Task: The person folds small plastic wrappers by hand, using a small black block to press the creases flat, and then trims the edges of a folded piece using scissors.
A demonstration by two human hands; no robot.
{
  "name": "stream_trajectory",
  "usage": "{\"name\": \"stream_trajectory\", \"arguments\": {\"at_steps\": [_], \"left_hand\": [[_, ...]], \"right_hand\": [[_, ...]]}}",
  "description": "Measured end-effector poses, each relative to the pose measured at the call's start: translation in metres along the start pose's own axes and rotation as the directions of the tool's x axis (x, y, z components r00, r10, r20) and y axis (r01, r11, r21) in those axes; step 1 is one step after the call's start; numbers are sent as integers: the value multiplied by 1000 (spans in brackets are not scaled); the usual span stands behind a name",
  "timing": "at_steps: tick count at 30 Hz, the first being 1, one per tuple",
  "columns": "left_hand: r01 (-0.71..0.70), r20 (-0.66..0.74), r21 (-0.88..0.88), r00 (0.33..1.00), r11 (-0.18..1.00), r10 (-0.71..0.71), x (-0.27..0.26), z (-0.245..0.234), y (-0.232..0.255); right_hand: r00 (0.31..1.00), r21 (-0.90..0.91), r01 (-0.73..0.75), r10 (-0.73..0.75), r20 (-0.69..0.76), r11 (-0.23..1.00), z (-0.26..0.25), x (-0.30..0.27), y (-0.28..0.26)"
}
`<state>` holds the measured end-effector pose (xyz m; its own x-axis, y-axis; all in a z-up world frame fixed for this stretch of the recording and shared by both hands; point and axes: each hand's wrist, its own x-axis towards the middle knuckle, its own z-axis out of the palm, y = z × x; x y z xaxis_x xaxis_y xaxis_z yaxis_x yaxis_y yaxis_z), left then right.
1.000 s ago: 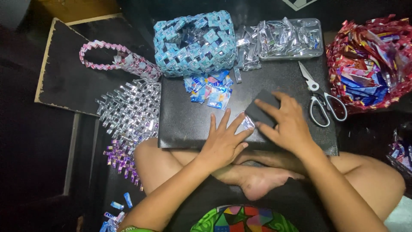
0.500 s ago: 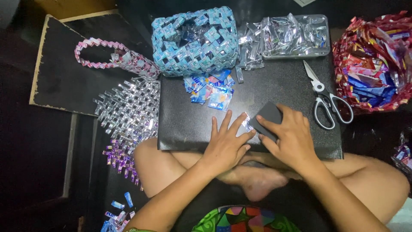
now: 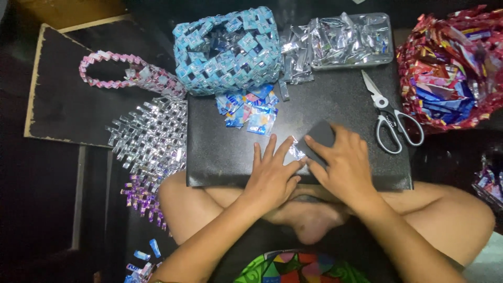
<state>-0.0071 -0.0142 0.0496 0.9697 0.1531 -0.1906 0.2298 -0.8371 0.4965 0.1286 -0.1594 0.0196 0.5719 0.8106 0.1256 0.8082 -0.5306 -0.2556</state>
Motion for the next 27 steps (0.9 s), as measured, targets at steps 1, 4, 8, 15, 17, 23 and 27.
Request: {"name": "stream_trajectory", "arguments": {"at_steps": [1,4,8,15,17,23,27], "left_hand": [[-7,-1,-1,1000,1000,7,2,1,0],[17,32,19,999,1000,-17,2,-1,0],[26,27,21,999,999,-26,2,-3,2],[41,47,38,998,998,-42,5,-5,8],[39,37,45,998,998,-41,6,-3,6],[48,28,28,998,998,-49,3,-6,8],[52,28,34,998,998,-53,5,-4,9]], "right_hand": [[1000,-5,-4,4,-3,1000,3,3,2],[1000,-8,15,-15,-16,1000,6,7,2],[999,-18,-15,15,35,1000,-1,-16,8],[1000,-4,6,-6,-1,1000,0,5,-2],[1000,-19,19,-19,-7,1000,4,8,2],[998,-47,7,-4,56,999,-7,-29,11],[997,-98,-8,15,77,995,-11,-26,8]]}}
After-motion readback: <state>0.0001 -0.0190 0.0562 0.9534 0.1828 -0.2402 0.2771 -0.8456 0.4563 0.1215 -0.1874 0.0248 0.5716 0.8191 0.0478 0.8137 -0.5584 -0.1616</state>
